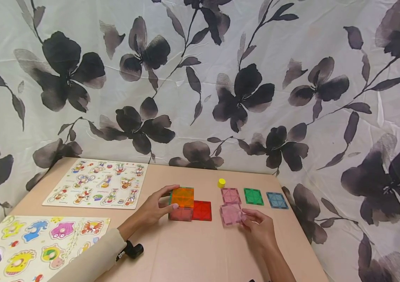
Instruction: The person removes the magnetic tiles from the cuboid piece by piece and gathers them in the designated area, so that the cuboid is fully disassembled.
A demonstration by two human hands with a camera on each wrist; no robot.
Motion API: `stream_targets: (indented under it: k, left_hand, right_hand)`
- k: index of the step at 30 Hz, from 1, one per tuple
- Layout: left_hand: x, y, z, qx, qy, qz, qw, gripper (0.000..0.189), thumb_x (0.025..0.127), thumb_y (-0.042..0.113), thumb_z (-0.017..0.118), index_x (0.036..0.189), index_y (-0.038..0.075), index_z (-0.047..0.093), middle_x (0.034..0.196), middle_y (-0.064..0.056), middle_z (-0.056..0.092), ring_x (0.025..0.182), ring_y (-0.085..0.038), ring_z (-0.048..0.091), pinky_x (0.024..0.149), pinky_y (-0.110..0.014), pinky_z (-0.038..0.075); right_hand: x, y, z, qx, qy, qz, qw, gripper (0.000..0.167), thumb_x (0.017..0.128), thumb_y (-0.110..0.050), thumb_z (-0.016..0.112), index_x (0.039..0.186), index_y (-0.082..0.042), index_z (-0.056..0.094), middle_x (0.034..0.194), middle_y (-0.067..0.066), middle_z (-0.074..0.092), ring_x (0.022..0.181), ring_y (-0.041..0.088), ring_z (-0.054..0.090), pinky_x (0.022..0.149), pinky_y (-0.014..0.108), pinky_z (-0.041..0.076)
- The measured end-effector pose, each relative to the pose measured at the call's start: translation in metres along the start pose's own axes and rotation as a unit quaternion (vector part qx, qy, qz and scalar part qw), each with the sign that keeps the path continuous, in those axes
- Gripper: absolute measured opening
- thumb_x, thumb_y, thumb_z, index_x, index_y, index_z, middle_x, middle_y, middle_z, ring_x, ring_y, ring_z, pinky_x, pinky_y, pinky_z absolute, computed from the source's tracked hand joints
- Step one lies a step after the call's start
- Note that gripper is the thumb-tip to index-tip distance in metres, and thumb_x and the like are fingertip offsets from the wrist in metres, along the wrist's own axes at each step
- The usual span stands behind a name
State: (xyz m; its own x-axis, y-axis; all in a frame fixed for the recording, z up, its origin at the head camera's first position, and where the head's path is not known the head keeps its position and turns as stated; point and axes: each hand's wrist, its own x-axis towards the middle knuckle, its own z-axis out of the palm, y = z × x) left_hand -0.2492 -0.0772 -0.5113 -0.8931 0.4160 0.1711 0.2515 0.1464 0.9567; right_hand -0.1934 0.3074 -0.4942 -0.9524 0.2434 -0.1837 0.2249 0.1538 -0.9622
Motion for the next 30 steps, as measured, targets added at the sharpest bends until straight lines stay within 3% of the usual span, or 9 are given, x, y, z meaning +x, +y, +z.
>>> stream_targets:
  k: [9,14,20,25,30]
  left_hand:
    - [-0.001,0.002,0.000,0.004,0.003,0.002,1.0000,0.067,0.099,0.013,0.076,0.159,0.017,0.047,0.162,-0.015,0.046,0.143,-0.039,0.049,0.105,-0.036,0.060]
    - [0.000,0.002,0.000,0.010,0.003,-0.001,0.9999,0.068,0.100,0.013,0.076,0.160,0.014,0.046,0.163,-0.014,0.045,0.145,-0.039,0.048,0.107,-0.040,0.059]
    - [0.001,0.003,0.000,0.005,0.001,-0.003,1.0000,0.068,0.099,0.014,0.076,0.160,0.014,0.046,0.163,-0.015,0.045,0.144,-0.039,0.050,0.102,-0.033,0.060]
    - [0.002,0.003,0.000,0.004,0.000,-0.003,1.0000,0.068,0.099,0.014,0.076,0.160,0.015,0.046,0.162,-0.015,0.046,0.144,-0.040,0.050,0.102,-0.032,0.061]
    - [0.002,0.002,0.001,0.013,0.003,-0.001,0.9999,0.066,0.099,0.014,0.076,0.159,0.016,0.047,0.162,-0.014,0.047,0.143,-0.038,0.050,0.106,-0.040,0.060]
  right_hand:
    - [-0.003,0.013,-0.005,0.016,-0.010,0.016,0.9997,0.038,0.101,0.006,0.064,0.140,0.008,0.062,0.107,0.016,0.079,0.091,0.025,0.081,0.083,0.036,0.067]
    - [-0.007,0.015,-0.009,-0.081,0.001,-0.010,0.9967,0.033,0.100,0.003,0.068,0.133,0.005,0.068,0.113,0.019,0.079,0.095,0.022,0.079,0.081,0.032,0.067]
    - [-0.014,0.009,-0.010,-0.211,0.019,-0.069,0.9749,0.029,0.099,-0.007,0.074,0.128,-0.005,0.074,0.122,0.018,0.078,0.103,0.026,0.078,0.081,0.029,0.066]
    - [-0.013,0.001,0.000,-0.242,0.015,-0.114,0.9635,0.030,0.098,-0.012,0.077,0.128,-0.013,0.076,0.126,0.011,0.077,0.118,0.030,0.073,0.094,0.033,0.063]
    - [-0.007,-0.007,0.019,-0.237,-0.002,-0.134,0.9622,0.035,0.097,-0.006,0.076,0.131,-0.015,0.075,0.132,0.007,0.074,0.126,0.031,0.068,0.105,0.043,0.060]
